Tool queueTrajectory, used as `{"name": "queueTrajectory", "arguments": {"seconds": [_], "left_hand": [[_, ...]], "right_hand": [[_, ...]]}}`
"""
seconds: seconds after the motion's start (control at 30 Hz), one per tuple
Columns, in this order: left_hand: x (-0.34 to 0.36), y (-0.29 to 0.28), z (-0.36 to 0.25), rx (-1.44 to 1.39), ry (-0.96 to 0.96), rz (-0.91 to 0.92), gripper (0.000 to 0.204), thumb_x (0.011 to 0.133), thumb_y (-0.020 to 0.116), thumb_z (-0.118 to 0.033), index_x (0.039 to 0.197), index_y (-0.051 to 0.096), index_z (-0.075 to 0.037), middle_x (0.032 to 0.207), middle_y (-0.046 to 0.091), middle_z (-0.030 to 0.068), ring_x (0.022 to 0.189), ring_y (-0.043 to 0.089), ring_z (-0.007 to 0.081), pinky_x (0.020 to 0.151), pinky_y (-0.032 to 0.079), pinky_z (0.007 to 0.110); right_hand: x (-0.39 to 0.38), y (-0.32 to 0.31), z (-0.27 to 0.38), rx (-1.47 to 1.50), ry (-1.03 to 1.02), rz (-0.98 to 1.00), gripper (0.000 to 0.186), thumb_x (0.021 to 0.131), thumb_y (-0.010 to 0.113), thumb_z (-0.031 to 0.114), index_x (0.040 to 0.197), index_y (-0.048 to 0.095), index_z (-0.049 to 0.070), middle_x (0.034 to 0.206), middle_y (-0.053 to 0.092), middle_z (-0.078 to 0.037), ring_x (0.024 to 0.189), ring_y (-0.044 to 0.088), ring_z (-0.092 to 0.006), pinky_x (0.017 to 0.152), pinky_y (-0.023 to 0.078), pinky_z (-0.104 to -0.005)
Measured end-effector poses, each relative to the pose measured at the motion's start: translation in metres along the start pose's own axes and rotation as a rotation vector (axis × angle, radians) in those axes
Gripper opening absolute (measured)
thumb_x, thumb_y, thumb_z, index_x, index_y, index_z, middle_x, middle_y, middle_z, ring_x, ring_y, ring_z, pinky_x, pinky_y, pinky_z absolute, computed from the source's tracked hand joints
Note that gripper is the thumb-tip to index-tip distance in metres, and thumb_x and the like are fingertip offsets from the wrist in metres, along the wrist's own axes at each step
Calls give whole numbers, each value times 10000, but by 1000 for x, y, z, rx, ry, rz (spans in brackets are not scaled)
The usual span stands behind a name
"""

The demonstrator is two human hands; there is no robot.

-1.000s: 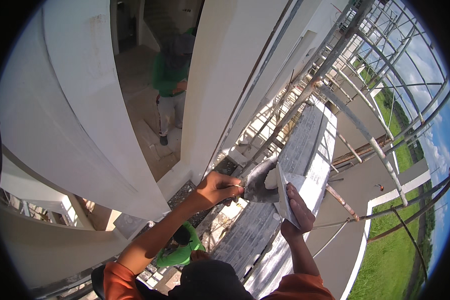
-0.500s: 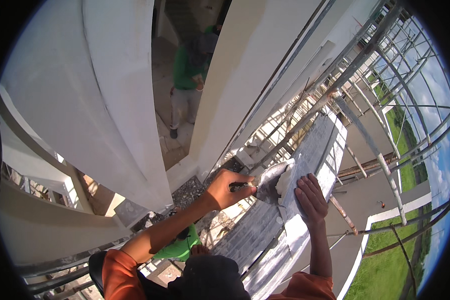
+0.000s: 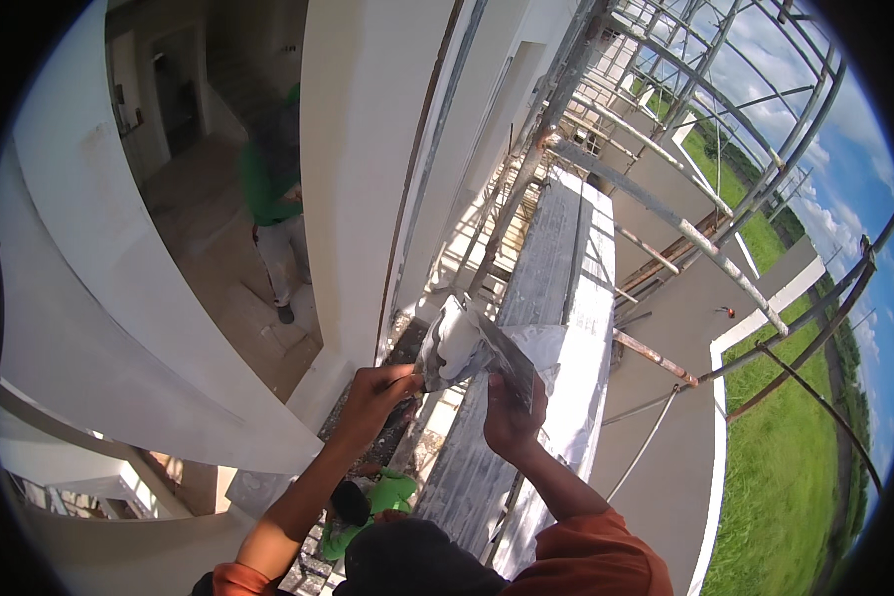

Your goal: The person applies white plaster to a curved white wall using a trowel and a hawk. They repeatedly scoop plaster from the hawk and smooth it onto the wall surface while standing on scaffolding.

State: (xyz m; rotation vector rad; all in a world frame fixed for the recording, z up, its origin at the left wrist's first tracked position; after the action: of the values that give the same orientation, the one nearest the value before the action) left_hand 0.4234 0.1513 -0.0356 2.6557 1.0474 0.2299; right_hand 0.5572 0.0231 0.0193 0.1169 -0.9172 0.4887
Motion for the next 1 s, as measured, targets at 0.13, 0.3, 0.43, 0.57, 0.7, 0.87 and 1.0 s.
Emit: {"name": "queueTrajectory", "arguments": {"seconds": [0.13, 0.3, 0.43, 0.57, 0.7, 0.87, 1.0], "left_hand": [[-17, -2, -35, 10, -62, 140, 219, 906, 658, -184, 902, 687, 33, 690, 636, 22, 606, 569, 59, 548, 439, 224], [-21, 3, -22, 149, 2, 93, 270, 936, 620, -232, 900, 677, 30, 648, 576, -4, 566, 517, 61, 539, 432, 241], [-31, -3, -25, 67, -117, 159, 294, 935, 618, -253, 932, 686, 32, 651, 586, 5, 580, 539, 64, 531, 439, 249], [-36, -20, -32, 146, -320, 321, 293, 924, 632, -244, 982, 701, 35, 711, 618, 11, 599, 528, 56, 544, 422, 245], [-42, -15, -43, 81, -394, 238, 313, 914, 646, -272, 929, 697, 36, 678, 590, 19, 582, 515, 66, 519, 402, 251], [-64, -62, -90, 199, -258, 114, 374, 919, 620, -346, 829, 654, 16, 661, 567, 29, 578, 508, 91, 510, 388, 259], [-114, -87, -105, 603, -122, -70, 356, 902, 646, -346, 870, 646, 8, 691, 582, 40, 591, 513, 90, 531, 389, 260]], "right_hand": [[-20, -23, -85, -344, -134, 637, 494, 792, 530, -126, 1260, 558, 29, 1245, 593, -207, 1105, 612, -356, 925, 473, -379], [-46, -29, -87, 67, 463, 278, 396, 849, 563, -54, 1244, 563, -19, 1153, 633, -144, 1080, 595, -276, 966, 433, -365], [-47, -25, -90, -137, 319, 344, 353, 901, 563, 17, 1253, 536, -3, 1198, 601, -125, 1086, 589, -237, 947, 454, -385], [-62, -9, -125, 722, 828, 159, 274, 942, 554, 186, 1181, 524, 56, 1043, 581, -41, 958, 568, -162, 820, 472, -312], [-63, 65, -97, 1944, 1025, 342, 252, 923, 587, 271, 1076, 553, 73, 894, 567, -1, 826, 564, -106, 699, 482, -269], [-78, 41, -90, 1224, 1005, 671, 444, 933, 568, 467, 1115, 549, 63, 567, 475, 31, 385, 423, -55, 347, 356, -183], [-98, 24, -83, 378, 706, 484, 353, 959, 518, 254, 1191, 491, -11, 800, 532, -64, 669, 520, -76, 428, 373, -185]]}}
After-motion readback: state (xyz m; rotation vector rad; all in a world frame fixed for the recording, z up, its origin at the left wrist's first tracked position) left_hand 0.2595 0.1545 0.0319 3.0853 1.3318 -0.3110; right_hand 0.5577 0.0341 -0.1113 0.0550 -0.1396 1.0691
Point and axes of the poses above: each hand's wrist, its own x-axis towards the middle knuckle, its own y-axis out of the palm, z = x × y, the point moved 2 cm from there along x, towards the middle knuckle
